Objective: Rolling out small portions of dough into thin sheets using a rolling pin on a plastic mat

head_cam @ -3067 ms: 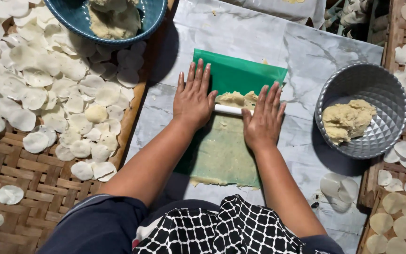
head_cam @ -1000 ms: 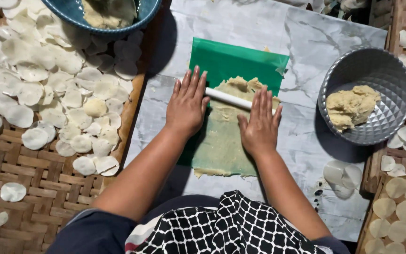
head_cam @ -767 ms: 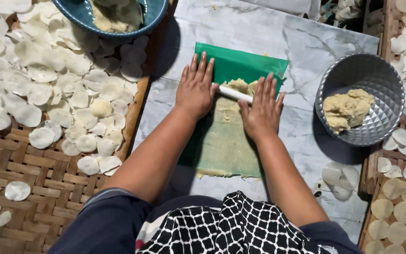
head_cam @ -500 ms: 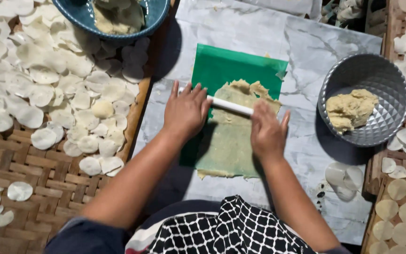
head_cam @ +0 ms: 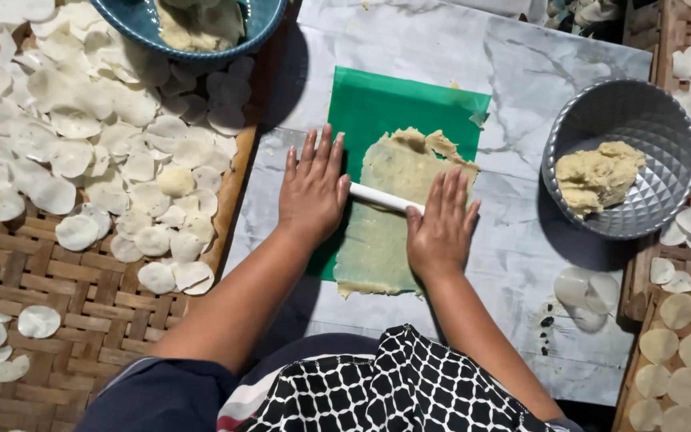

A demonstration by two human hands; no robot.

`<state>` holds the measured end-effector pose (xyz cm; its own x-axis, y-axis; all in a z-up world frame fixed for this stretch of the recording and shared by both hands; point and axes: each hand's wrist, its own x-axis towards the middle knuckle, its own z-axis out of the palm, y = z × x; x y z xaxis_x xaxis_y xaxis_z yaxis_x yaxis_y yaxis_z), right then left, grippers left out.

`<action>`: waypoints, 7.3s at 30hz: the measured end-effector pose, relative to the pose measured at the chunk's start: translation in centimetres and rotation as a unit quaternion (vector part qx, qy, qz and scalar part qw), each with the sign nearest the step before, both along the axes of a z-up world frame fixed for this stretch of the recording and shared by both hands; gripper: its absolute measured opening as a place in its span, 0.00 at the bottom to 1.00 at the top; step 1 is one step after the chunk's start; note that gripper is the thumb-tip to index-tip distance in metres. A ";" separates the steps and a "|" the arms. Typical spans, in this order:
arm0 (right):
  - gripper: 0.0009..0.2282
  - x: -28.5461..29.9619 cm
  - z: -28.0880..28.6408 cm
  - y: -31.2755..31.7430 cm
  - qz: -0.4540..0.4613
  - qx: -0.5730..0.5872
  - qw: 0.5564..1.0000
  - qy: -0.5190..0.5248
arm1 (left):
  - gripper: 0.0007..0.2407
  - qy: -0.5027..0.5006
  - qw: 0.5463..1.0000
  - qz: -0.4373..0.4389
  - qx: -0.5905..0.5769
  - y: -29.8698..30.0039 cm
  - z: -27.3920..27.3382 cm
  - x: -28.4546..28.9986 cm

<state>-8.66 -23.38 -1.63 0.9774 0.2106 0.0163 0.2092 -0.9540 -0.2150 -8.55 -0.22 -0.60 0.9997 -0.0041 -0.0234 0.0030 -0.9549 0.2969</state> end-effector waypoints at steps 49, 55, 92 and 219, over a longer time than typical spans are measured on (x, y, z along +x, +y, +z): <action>0.15 -2.1 -0.1 -2.7 0.167 0.052 0.972 -0.158 | 0.16 -0.278 0.958 -0.058 -0.033 1.9 -3.4 -5.6; 0.18 -0.5 0.3 -2.5 0.209 0.054 0.965 -0.150 | 0.14 -0.310 0.950 -0.030 -0.033 1.9 -4.0 -2.5; 0.26 3.5 0.4 -0.3 0.101 0.043 0.991 -0.077 | 0.32 -0.001 0.997 0.071 -0.005 0.2 -2.5 1.9; 0.15 12.5 1.8 -6.5 0.226 0.014 0.970 -0.087 | 0.23 -0.147 0.983 -0.093 -0.054 -0.3 -2.2 11.7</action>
